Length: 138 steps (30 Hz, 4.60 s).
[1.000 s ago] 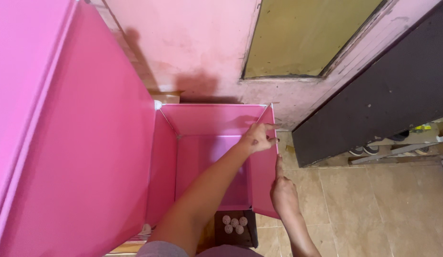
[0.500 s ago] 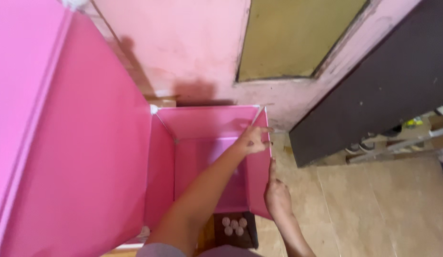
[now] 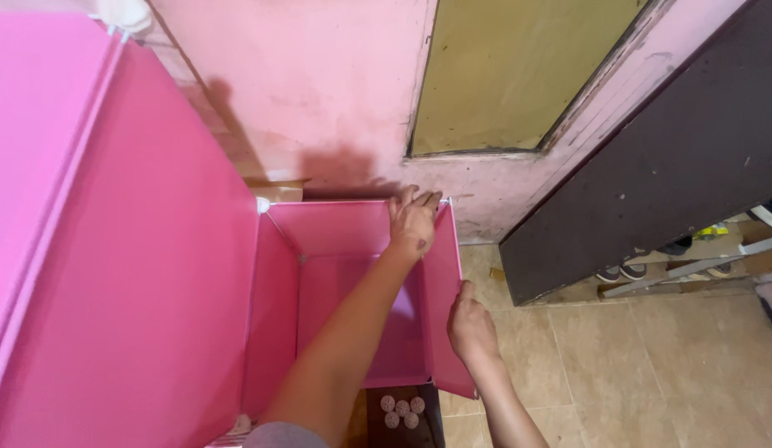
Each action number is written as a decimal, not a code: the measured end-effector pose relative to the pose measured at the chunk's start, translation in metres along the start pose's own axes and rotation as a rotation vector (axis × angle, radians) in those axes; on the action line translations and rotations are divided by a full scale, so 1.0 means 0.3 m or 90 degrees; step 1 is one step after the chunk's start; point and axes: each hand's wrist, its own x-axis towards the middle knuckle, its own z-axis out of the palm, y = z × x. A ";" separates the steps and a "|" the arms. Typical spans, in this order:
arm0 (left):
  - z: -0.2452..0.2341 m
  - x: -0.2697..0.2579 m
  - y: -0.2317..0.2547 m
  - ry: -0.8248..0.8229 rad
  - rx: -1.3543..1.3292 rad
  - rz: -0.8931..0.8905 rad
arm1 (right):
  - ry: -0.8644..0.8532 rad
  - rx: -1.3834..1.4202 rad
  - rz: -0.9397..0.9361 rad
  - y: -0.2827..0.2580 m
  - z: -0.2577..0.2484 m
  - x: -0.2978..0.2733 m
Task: The person assembles a pink fabric-panel cube storage organizer on the floor. They align fabric-covered panels into a cube shape, fit the panels into white plastic corner connectors, and press the connectors onto the panel edges to join the sides, working around the cube to secure each corner.
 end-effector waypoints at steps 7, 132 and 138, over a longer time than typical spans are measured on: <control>-0.030 0.060 0.020 -0.153 -0.068 -0.081 | -0.005 0.020 0.017 -0.013 0.014 0.087; 0.724 -1.207 -0.364 -0.522 -0.152 0.006 | 0.083 0.273 0.072 0.606 1.163 -0.486; 0.904 -1.244 -0.362 -0.524 -0.275 -0.219 | 0.005 0.261 0.121 0.628 1.208 -0.465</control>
